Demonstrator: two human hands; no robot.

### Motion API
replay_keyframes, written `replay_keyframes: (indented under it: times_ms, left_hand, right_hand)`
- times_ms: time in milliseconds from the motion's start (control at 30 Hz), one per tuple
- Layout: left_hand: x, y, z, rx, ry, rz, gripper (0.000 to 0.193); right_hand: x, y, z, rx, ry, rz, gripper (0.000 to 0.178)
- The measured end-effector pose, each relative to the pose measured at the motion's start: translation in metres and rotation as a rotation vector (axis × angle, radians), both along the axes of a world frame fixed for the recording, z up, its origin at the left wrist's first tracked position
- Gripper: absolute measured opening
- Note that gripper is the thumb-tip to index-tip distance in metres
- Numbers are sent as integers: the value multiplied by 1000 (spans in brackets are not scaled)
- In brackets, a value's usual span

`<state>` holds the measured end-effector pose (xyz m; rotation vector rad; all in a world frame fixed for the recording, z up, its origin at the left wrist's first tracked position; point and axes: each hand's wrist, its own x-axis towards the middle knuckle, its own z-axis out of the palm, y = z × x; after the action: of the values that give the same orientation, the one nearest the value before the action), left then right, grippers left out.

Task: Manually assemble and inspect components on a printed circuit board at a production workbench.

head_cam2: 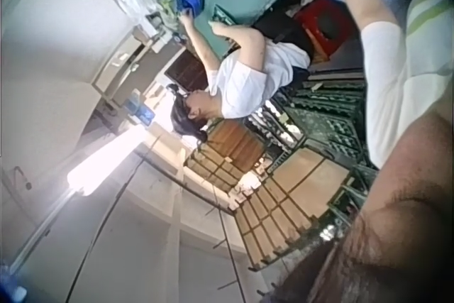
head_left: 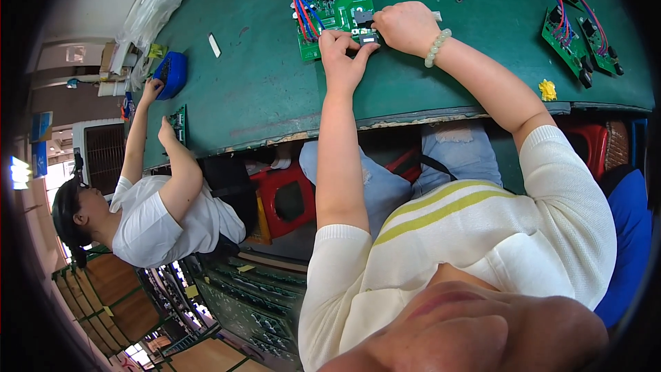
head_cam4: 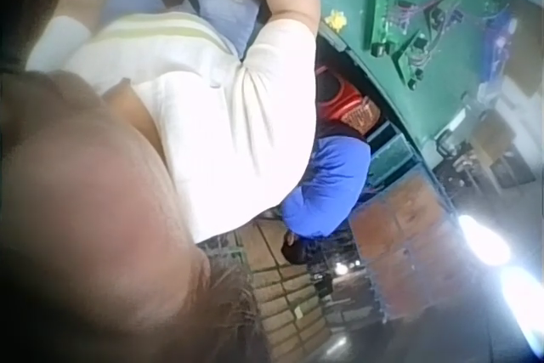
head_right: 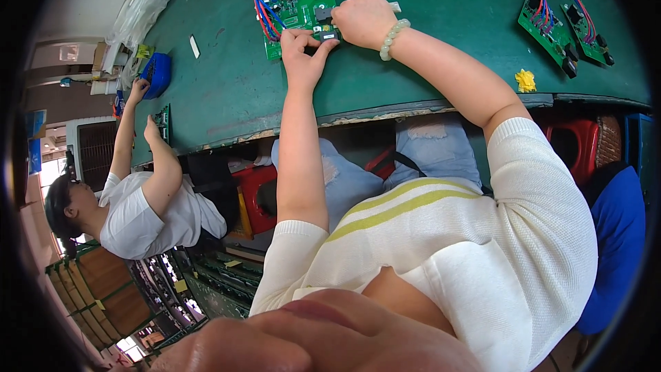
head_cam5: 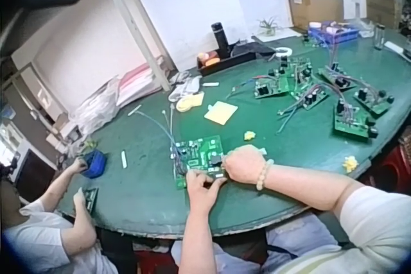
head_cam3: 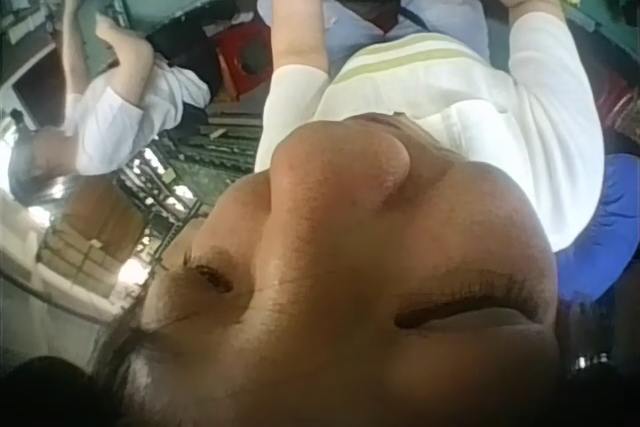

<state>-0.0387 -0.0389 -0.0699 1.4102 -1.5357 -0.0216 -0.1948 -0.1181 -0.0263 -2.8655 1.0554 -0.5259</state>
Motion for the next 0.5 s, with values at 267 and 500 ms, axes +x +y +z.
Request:
replay_keyframes:
  times_ms: [267,500]
  left_hand:
    - [-3,0,0,26,4,6,36]
    - [2,1,-4,9,-75,42,33]
  right_hand:
    - [4,7,-3,-92,-12,-16,10]
    - [12,20,20,-70,128,-41,9]
